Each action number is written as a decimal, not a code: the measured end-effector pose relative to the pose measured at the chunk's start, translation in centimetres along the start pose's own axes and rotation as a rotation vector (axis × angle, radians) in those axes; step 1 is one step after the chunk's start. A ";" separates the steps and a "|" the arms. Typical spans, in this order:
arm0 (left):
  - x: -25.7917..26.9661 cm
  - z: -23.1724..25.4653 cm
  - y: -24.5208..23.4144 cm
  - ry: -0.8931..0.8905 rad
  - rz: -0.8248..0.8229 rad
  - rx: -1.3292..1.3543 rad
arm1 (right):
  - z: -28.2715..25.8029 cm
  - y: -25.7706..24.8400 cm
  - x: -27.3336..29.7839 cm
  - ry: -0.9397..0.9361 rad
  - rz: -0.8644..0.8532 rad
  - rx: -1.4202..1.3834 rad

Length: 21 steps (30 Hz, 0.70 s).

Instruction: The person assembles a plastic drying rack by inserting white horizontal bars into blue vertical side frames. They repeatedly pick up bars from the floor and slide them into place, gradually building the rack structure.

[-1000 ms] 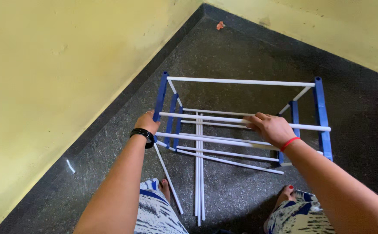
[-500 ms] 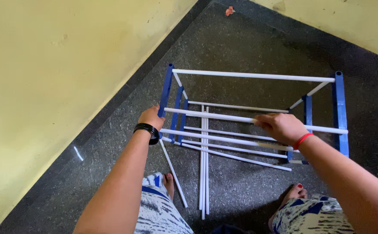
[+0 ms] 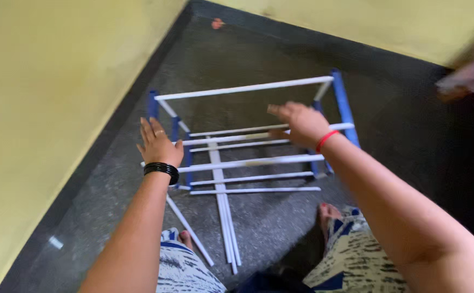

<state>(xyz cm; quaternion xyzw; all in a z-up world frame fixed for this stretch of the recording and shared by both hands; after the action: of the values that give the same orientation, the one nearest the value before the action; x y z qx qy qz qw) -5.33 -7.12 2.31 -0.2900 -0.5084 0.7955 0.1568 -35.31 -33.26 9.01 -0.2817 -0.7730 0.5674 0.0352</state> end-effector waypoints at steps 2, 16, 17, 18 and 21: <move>0.5 4.3 -0.6 0.148 -0.015 0.080 | 2.4 -2.8 1.8 0.145 0.150 0.000; 5.6 21.5 6.4 0.603 -0.338 0.380 | 12.2 -1.9 11.4 0.807 0.027 -0.114; 5.5 21.8 6.7 0.575 -0.358 0.345 | 12.0 -2.2 11.2 0.825 0.007 -0.091; 5.4 22.0 6.9 0.548 -0.377 0.307 | 11.5 -2.4 10.9 0.843 -0.013 -0.070; 4.9 22.0 7.7 0.553 -0.248 0.304 | 9.9 -3.6 10.0 0.824 -0.064 -0.015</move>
<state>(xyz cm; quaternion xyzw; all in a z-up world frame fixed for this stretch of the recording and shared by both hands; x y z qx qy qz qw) -22.46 -23.63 0.85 -0.4040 -0.3537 0.7284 0.4257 -48.88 -37.70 6.10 -0.4616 -0.7066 0.3999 0.3573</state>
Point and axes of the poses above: each hand's wrist, its own x-axis away from the middle knuckle, its own y-axis out of the palm, z = x × y, the point moved 1 cm from there along -x, towards the middle knuckle, and after that the axes turned 12 degrees about z, right-handed, at the moved point
